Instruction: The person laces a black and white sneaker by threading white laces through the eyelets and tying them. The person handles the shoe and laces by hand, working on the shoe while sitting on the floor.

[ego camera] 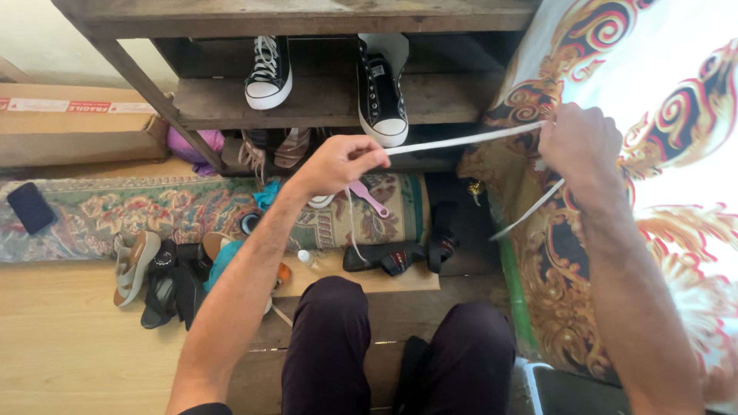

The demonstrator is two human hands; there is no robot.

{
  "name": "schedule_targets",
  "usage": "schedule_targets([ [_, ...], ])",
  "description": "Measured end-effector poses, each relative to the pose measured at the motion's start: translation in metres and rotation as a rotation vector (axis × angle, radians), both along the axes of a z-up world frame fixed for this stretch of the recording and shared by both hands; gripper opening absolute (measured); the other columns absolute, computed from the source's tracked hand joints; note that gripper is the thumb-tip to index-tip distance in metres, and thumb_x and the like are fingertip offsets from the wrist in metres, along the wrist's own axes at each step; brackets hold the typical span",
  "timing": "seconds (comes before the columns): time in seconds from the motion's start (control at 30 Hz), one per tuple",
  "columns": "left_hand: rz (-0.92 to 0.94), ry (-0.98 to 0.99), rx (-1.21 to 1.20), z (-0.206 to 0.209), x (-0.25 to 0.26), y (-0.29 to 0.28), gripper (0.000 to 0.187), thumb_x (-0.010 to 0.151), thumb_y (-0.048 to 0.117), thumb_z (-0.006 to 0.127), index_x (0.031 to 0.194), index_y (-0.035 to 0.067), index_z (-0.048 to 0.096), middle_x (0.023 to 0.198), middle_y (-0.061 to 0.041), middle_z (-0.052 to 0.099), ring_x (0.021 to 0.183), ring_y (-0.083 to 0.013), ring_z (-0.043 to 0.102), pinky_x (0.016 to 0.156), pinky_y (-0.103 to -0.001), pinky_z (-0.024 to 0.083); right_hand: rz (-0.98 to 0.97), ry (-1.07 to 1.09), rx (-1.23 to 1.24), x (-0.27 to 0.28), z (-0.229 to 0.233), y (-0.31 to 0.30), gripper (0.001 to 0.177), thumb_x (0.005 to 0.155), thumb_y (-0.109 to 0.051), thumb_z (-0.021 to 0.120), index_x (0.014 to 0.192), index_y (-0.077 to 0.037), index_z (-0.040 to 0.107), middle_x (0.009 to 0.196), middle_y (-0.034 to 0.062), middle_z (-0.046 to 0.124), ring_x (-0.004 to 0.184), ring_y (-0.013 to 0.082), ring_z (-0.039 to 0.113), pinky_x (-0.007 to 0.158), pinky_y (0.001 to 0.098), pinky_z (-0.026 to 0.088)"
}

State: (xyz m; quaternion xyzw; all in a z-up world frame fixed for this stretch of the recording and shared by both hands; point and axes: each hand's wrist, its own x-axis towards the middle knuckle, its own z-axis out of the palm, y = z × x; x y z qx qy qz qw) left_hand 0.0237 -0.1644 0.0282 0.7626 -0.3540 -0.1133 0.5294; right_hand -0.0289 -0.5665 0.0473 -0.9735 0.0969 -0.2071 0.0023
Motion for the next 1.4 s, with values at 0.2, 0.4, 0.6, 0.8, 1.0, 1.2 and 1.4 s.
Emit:
schedule_targets([
  [0.2, 0.015, -0.023, -0.001, 0.0, 0.024, -0.033, 0.02, 0.1, 0.025, 0.069, 0.098, 0.005, 0.074, 0.072, 0.002, 0.059, 0.065, -0.0054, 0.049, 0.059, -0.024, 0.041, 0.157, 0.204, 0.547, 0.026, -0.015, 0.006, 0.029, 0.096, -0.033, 0.072, 0.107, -0.008, 0.078, 0.077, 0.0107, 0.073, 0.067, 0.0258, 0.071, 0.067, 0.0407, 0.055],
  [0.4, 0.024, -0.189, -0.015, -0.025, 0.053, -0.077, 0.023, 0.09, 0.026, 0.078, 0.098, 0.005, 0.072, 0.085, -0.004, 0.071, 0.075, -0.0123, 0.068, 0.068, -0.028, 0.056, 0.354, 0.381, 1.018, 0.042, -0.02, 0.034, 0.023, 0.097, -0.025, 0.071, 0.105, -0.005, 0.077, 0.07, -0.0009, 0.066, 0.059, 0.0062, 0.057, 0.053, 0.0231, 0.044],
  [0.6, 0.054, -0.571, -0.229, -0.026, 0.068, -0.112, 0.042, 0.094, 0.028, 0.076, 0.122, -0.001, 0.064, 0.1, -0.013, 0.07, 0.092, -0.0239, 0.067, 0.082, -0.034, 0.053, 0.562, 0.41, 1.071, 0.064, -0.028, 0.047, 0.019, 0.094, -0.022, 0.071, 0.101, -0.005, 0.077, 0.08, -0.0066, 0.072, 0.072, 0.0003, 0.06, 0.062, 0.0193, 0.048],
  [0.8, -0.021, -0.05, -0.072, -0.035, 0.087, -0.115, 0.022, 0.097, 0.025, 0.073, 0.102, 0.003, 0.073, 0.081, -0.005, 0.071, 0.07, -0.0087, 0.064, 0.063, -0.027, 0.054, 0.558, 0.48, 0.877, 0.07, -0.014, 0.049, 0.022, 0.091, -0.025, 0.075, 0.095, -0.004, 0.078, 0.073, -0.0026, 0.073, 0.068, 0.0039, 0.059, 0.061, 0.024, 0.048],
  [1.0, 0.072, -0.026, -0.107, -0.04, 0.095, -0.051, 0.019, 0.098, 0.021, 0.07, 0.098, 0.002, 0.067, 0.08, -0.003, 0.066, 0.066, -0.0053, 0.056, 0.056, -0.027, 0.049, 0.57, 0.573, 0.906, 0.072, 0.025, 0.041, 0.025, 0.093, -0.027, 0.071, 0.09, -0.004, 0.079, 0.072, -0.0041, 0.073, 0.069, 0.0027, 0.062, 0.062, 0.0227, 0.05],
  [1.2, 0.197, -0.255, 0.037, -0.072, 0.106, -0.014, 0.021, 0.097, 0.023, 0.073, 0.094, 0.003, 0.067, 0.089, -0.009, 0.068, 0.078, -0.0167, 0.067, 0.068, -0.031, 0.055, 0.356, 0.534, 0.883, 0.053, 0.073, 0.037, 0.024, 0.093, -0.028, 0.067, 0.091, -0.006, 0.076, 0.058, -0.0018, 0.052, 0.051, 0.0068, 0.047, 0.044, 0.0271, 0.041],
  [1.4, 0.242, -0.517, 0.074, -0.03, 0.075, -0.032, 0.026, 0.089, 0.026, 0.074, 0.106, 0.007, 0.07, 0.107, -0.01, 0.069, 0.098, -0.0236, 0.065, 0.085, -0.035, 0.053, 0.47, 0.43, 0.829, 0.044, 0.082, 0.047, 0.023, 0.097, -0.025, 0.067, 0.096, -0.005, 0.078, 0.06, -0.0019, 0.052, 0.056, 0.0059, 0.043, 0.048, 0.0267, 0.033],
])
